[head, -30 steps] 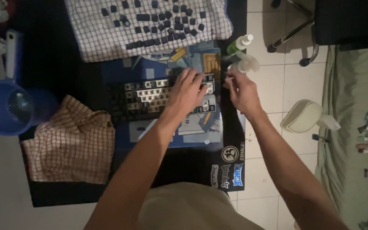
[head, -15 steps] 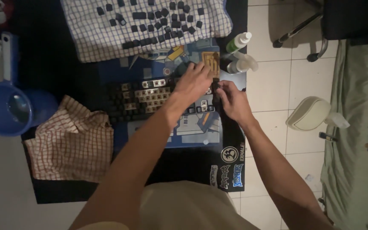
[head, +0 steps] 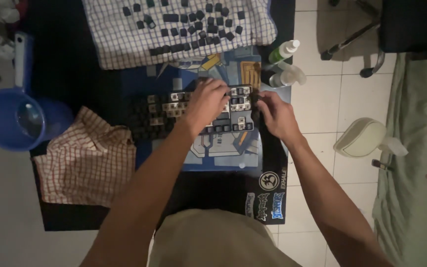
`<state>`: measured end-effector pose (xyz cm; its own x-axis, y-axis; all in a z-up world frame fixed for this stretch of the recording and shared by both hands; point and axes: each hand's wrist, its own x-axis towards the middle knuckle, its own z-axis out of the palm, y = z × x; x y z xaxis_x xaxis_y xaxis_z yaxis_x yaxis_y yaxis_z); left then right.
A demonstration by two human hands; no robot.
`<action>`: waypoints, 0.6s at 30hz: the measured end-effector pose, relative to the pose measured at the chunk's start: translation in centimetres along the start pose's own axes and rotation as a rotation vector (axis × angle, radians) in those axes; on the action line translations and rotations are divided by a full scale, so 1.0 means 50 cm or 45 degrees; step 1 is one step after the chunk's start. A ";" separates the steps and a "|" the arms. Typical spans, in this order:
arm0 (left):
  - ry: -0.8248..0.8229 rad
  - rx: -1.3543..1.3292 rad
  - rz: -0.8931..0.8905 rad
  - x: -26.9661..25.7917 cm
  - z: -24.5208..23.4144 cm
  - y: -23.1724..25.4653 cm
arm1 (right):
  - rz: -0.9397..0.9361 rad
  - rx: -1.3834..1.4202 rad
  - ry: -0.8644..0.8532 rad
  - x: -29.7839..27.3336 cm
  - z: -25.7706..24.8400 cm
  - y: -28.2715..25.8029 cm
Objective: Assembling a mechanical keyboard by placing keycaps onto switches.
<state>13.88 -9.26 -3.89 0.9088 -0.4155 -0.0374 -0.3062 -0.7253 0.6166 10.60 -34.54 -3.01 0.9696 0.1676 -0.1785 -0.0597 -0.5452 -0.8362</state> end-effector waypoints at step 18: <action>-0.016 0.158 -0.146 0.031 0.084 0.005 | 0.137 0.001 -0.056 0.010 0.007 -0.010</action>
<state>14.00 -12.42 -7.10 0.9365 -0.3322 -0.1123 -0.2338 -0.8301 0.5062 11.04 -33.90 -2.86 0.9462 0.1439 -0.2897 -0.1632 -0.5611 -0.8115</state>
